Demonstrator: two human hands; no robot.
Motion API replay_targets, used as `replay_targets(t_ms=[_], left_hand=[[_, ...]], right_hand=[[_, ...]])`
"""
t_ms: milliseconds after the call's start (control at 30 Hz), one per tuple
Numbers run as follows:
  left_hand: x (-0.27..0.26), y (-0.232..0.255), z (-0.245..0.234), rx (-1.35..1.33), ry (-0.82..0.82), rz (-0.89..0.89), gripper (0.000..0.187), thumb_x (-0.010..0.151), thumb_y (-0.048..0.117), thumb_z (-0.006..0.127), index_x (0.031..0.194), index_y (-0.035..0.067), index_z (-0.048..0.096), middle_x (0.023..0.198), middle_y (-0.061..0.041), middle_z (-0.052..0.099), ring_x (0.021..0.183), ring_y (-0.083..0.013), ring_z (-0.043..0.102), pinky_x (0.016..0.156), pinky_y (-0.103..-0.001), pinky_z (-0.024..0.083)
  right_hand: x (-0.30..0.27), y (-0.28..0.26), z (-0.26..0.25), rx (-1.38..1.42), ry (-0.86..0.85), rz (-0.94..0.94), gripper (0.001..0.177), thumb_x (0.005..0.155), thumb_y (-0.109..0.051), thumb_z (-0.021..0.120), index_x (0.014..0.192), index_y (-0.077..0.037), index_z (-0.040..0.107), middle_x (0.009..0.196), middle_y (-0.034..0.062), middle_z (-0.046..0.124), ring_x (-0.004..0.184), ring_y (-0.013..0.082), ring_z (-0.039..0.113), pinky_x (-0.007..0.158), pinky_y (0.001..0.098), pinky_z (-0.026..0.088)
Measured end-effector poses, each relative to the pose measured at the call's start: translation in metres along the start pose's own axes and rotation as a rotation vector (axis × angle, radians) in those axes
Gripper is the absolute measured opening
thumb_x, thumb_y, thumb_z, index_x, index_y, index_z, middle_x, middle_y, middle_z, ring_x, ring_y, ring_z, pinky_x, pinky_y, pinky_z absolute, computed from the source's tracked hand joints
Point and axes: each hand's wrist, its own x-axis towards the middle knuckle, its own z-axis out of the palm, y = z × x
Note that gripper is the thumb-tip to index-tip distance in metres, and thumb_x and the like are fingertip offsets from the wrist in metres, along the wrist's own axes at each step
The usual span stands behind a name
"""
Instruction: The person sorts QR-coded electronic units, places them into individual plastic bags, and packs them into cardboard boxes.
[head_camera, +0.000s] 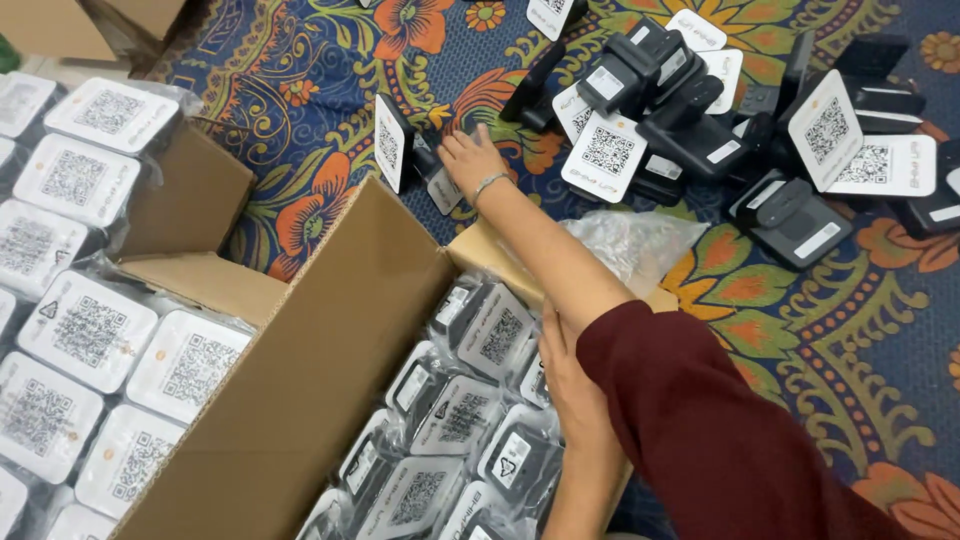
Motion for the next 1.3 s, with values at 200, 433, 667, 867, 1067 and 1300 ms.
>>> replay_targets(t_ms=[200, 433, 667, 867, 1067, 1300], left_hand=[[-0.001, -0.002, 0.002, 0.013, -0.033, -0.036, 0.065, 0.081, -0.008, 0.058, 0.145, -0.008, 0.046, 0.153, -0.028, 0.043, 0.134, -0.0453, 0.046, 0.111, -0.047, 0.04], [-0.001, -0.017, 0.009, 0.112, 0.007, 0.064, 0.072, 0.072, -0.019, 0.045, 0.144, -0.008, 0.047, 0.151, -0.028, 0.046, 0.139, -0.0444, 0.045, 0.117, -0.046, 0.035], [-0.002, -0.033, 0.008, 0.091, 0.056, 0.191, 0.068, 0.074, -0.019, 0.044, 0.142, -0.01, 0.048, 0.148, -0.029, 0.049, 0.139, -0.045, 0.046, 0.118, -0.045, 0.035], [-0.009, -0.021, -0.002, 0.163, 0.119, 0.225, 0.062, 0.079, -0.017, 0.046, 0.139, -0.007, 0.053, 0.144, -0.026, 0.054, 0.133, -0.0431, 0.052, 0.114, -0.045, 0.041], [-0.054, 0.085, -0.016, 0.251, -0.103, 0.429, 0.065, 0.075, -0.01, 0.056, 0.139, 0.003, 0.059, 0.138, -0.016, 0.062, 0.12, -0.0366, 0.057, 0.105, -0.043, 0.047], [-0.121, 0.203, -0.01, -0.06, -0.079, 0.62, 0.031, 0.093, 0.003, 0.064, 0.122, 0.011, 0.07, 0.126, -0.009, 0.071, 0.108, -0.0308, 0.07, 0.09, -0.04, 0.056]], right_hand=[[-0.046, 0.025, -0.028, 0.042, -0.247, 0.048, 0.034, 0.094, -0.015, 0.053, 0.127, -0.016, 0.062, 0.126, 0.0094, 0.06, 0.115, 0.0293, 0.059, 0.1, 0.0633, 0.039], [-0.103, 0.076, -0.247, 0.405, -0.064, 0.259, 0.04, 0.084, -0.036, 0.083, 0.115, -0.014, 0.069, 0.103, 0.0089, 0.073, 0.101, 0.0314, 0.07, 0.081, 0.0428, 0.053], [-0.313, 0.082, -0.384, 1.404, 0.655, 0.964, 0.048, 0.078, -0.006, 0.089, 0.121, 0.0, 0.068, 0.112, 0.0089, 0.073, 0.099, 0.0143, 0.069, 0.088, 0.0289, 0.057], [-0.541, 0.031, -0.37, 1.961, 1.111, 1.285, 0.061, 0.096, -0.042, 0.064, 0.146, -0.009, 0.052, 0.145, 0.0035, 0.061, 0.13, 0.0205, 0.06, 0.109, 0.0379, 0.047], [-0.645, -0.014, -0.402, 1.979, 0.901, 1.55, 0.059, 0.1, -0.055, 0.052, 0.141, -0.014, 0.057, 0.138, 0.0008, 0.064, 0.124, 0.0195, 0.061, 0.105, 0.0393, 0.047], [-0.681, -0.007, -0.433, 2.72, 1.024, 0.793, 0.037, 0.109, -0.04, 0.055, 0.125, -0.01, 0.068, 0.106, 0.0095, 0.071, 0.078, 0.0229, 0.061, 0.067, 0.0348, 0.05]])
